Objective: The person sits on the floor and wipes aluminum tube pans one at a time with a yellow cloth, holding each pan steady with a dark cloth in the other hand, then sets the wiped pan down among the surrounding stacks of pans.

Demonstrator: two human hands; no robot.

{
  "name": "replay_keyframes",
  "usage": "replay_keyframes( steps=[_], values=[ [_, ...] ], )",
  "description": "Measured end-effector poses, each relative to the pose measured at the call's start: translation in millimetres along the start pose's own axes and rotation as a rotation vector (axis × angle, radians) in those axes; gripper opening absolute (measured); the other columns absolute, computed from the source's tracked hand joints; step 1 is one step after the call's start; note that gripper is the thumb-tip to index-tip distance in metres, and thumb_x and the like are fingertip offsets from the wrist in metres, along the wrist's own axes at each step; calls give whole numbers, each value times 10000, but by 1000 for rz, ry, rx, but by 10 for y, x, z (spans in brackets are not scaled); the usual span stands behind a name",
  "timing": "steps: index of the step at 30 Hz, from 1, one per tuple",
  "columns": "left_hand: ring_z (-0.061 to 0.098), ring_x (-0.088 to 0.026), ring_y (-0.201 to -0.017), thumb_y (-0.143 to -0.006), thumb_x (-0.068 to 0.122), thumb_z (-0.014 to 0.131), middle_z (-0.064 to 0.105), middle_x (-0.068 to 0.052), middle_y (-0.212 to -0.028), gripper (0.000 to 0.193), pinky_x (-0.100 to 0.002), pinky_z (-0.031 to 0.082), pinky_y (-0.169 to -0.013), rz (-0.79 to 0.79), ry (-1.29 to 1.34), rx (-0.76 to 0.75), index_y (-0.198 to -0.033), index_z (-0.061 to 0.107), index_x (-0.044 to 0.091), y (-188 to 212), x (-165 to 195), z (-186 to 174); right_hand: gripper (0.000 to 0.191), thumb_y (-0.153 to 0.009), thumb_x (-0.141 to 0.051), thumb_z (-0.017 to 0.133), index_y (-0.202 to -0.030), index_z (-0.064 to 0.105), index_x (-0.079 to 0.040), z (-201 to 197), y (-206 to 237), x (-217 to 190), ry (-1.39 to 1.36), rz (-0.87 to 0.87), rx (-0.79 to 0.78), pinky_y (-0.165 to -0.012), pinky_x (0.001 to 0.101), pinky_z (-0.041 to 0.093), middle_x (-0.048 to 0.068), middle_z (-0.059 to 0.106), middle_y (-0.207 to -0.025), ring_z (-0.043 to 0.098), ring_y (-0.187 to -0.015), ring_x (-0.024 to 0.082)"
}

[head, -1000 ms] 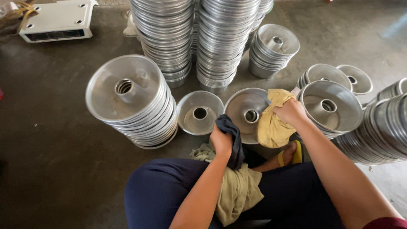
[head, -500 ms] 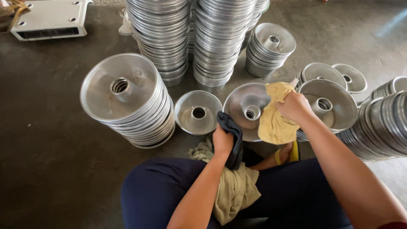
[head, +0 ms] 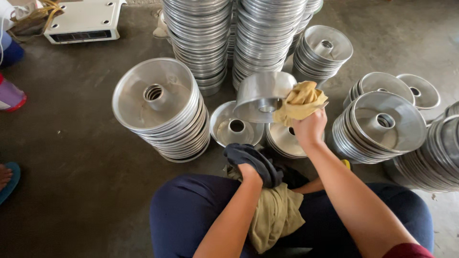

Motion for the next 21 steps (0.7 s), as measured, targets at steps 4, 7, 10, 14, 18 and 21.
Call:
replay_keyframes(
  steps=[4,7,10,14,18,21],
  values=[
    [570,-343,-1231,-959,636,416,614,-121,-1373,672,-539,403,-975,-6,153,-95,-1333,654,131,99,-153,-253,343,-833,-165,821,-1118,701,-18,84,160,-14,42,-49,4,-902,503,514,176,688,-1135,622,-1092,430],
    [577,-361,-1243,-975,636,419,625,-148,-1382,679,-551,400,-971,30,213,-140,-1332,676,119,63,-90,-151,355,-837,-172,835,-1138,704,-36,76,211,-19,-1,-53,26,-906,487,522,149,692,-1162,634,-1100,399],
    [556,-365,-1285,-950,615,405,615,-130,-1405,643,-562,385,-998,23,190,-18,-1306,680,156,-10,63,77,362,-842,-176,839,-1147,702,-37,49,221,-45,2,-63,39,-919,480,525,135,693,-1168,635,-1112,385],
    [514,-360,-1327,-905,633,400,586,-123,-1429,666,-582,338,-1059,44,147,73,-1313,663,178,-36,151,168,352,-867,-163,855,-1162,701,-50,3,192,-108,21,-99,32,-925,459,528,122,693,-1190,634,-1127,375],
    [502,-395,-1292,-892,684,417,565,-166,-1407,720,-622,330,-1021,122,219,-49,-1330,646,161,91,-44,-161,448,-828,-171,881,-1199,669,-36,-36,148,-158,-108,-30,37,-910,435,534,133,665,-1213,643,-1101,352],
    [549,-387,-1245,-927,689,430,605,-170,-1375,720,-587,377,-965,131,258,-183,-1320,684,141,188,-207,-413,478,-804,-171,899,-1201,666,-43,-52,128,-189,-99,-31,29,-904,422,535,128,663,-1215,645,-1097,347]
  ],
)
Point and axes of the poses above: each hand's wrist, its own y-axis away from the middle knuckle, its own z-axis out of the palm, x = y × z, the point moved 2 cm from there along -y, towards the middle knuckle
